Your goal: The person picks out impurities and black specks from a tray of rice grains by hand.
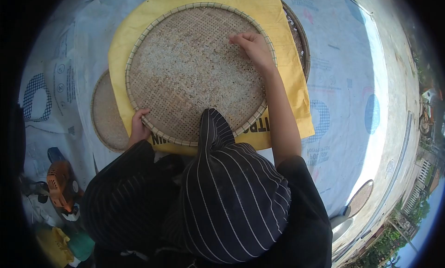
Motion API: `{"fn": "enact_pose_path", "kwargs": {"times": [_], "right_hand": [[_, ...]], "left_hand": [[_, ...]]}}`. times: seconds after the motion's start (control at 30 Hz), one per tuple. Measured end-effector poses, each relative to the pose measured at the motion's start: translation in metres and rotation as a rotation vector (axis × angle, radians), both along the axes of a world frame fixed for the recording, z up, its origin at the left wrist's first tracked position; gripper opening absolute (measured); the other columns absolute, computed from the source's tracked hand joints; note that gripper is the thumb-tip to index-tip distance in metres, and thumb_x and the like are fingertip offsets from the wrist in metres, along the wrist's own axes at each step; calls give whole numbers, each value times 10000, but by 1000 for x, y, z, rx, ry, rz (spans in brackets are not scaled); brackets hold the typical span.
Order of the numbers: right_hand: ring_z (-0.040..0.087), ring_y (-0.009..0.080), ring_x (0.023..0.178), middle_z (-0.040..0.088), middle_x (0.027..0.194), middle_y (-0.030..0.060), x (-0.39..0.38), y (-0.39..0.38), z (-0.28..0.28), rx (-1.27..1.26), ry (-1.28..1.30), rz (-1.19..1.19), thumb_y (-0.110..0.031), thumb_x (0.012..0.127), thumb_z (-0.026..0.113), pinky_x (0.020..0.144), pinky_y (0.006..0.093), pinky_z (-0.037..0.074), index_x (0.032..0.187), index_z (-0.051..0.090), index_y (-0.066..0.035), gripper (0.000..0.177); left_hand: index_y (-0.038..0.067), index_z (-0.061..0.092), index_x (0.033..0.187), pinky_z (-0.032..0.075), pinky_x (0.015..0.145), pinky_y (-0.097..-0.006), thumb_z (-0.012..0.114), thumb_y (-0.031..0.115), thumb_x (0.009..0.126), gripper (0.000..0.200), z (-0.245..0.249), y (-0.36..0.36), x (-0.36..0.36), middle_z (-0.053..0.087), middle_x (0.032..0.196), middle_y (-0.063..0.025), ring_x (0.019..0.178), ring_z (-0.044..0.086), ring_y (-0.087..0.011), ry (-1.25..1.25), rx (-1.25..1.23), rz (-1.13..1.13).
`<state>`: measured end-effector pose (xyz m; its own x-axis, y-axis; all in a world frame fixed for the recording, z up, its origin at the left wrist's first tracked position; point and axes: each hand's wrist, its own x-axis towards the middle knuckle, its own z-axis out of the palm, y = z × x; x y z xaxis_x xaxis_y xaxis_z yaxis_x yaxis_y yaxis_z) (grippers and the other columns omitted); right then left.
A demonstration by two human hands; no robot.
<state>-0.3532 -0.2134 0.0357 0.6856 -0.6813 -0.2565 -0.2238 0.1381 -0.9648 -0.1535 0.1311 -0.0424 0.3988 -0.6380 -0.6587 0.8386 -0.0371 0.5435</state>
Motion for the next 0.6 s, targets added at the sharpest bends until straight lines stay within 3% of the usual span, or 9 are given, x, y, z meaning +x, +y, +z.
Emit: {"fn": "enact_pose_path", "kwargs": {"times": [0.03, 0.1, 0.2, 0.3, 0.4, 0.6], "right_hand": [[367, 98, 427, 414, 511, -20, 2, -1, -9, 6, -5, 2, -240, 788, 607, 417, 263, 274, 736, 611, -13, 233], [459, 123, 466, 474, 511, 8, 8, -1, -22, -578, 234, 52, -205, 732, 696, 446, 298, 336, 800, 676, -50, 171], [556, 192, 551, 555, 579, 67, 10, 9, -15, -675, 454, 52, -234, 739, 689, 535, 341, 428, 794, 681, -81, 163], [607, 258, 661, 616, 679, 123, 14, 14, -21, -777, 434, 22, -238, 728, 695, 630, 372, 464, 791, 677, -76, 175], [619, 291, 732, 630, 738, 150, 17, 14, -22, -728, 441, 28, -232, 730, 690, 680, 387, 472, 799, 669, -68, 179], [598, 289, 681, 615, 706, 141, 13, 13, -21, -722, 421, 14, -232, 748, 679, 639, 386, 457, 832, 654, -66, 188]], "left_hand": [[-41, 423, 1213, 419, 934, -443, 501, 114, 773, 473, 0, 0, 0, 546, 1139, -165, 1044, 537, -297, -5, 6, 2], [-43, 425, 1211, 419, 934, -444, 502, 113, 772, 472, -1, 0, 0, 547, 1138, -165, 1044, 537, -296, 26, 6, 10], [-39, 426, 1211, 419, 933, -445, 504, 110, 769, 472, 3, -1, 0, 547, 1139, -165, 1046, 536, -295, 38, 4, 1], [-37, 429, 1209, 420, 932, -447, 503, 108, 770, 469, 4, -1, -1, 548, 1138, -162, 1050, 534, -296, 35, 0, -1], [-40, 428, 1208, 421, 932, -446, 501, 109, 773, 466, 3, 0, 0, 547, 1137, -163, 1048, 535, -298, 28, 7, -2], [-38, 428, 1220, 393, 961, -436, 502, 107, 760, 488, 3, -1, -1, 543, 1153, -169, 1068, 523, -305, 9, -25, -14]]}}
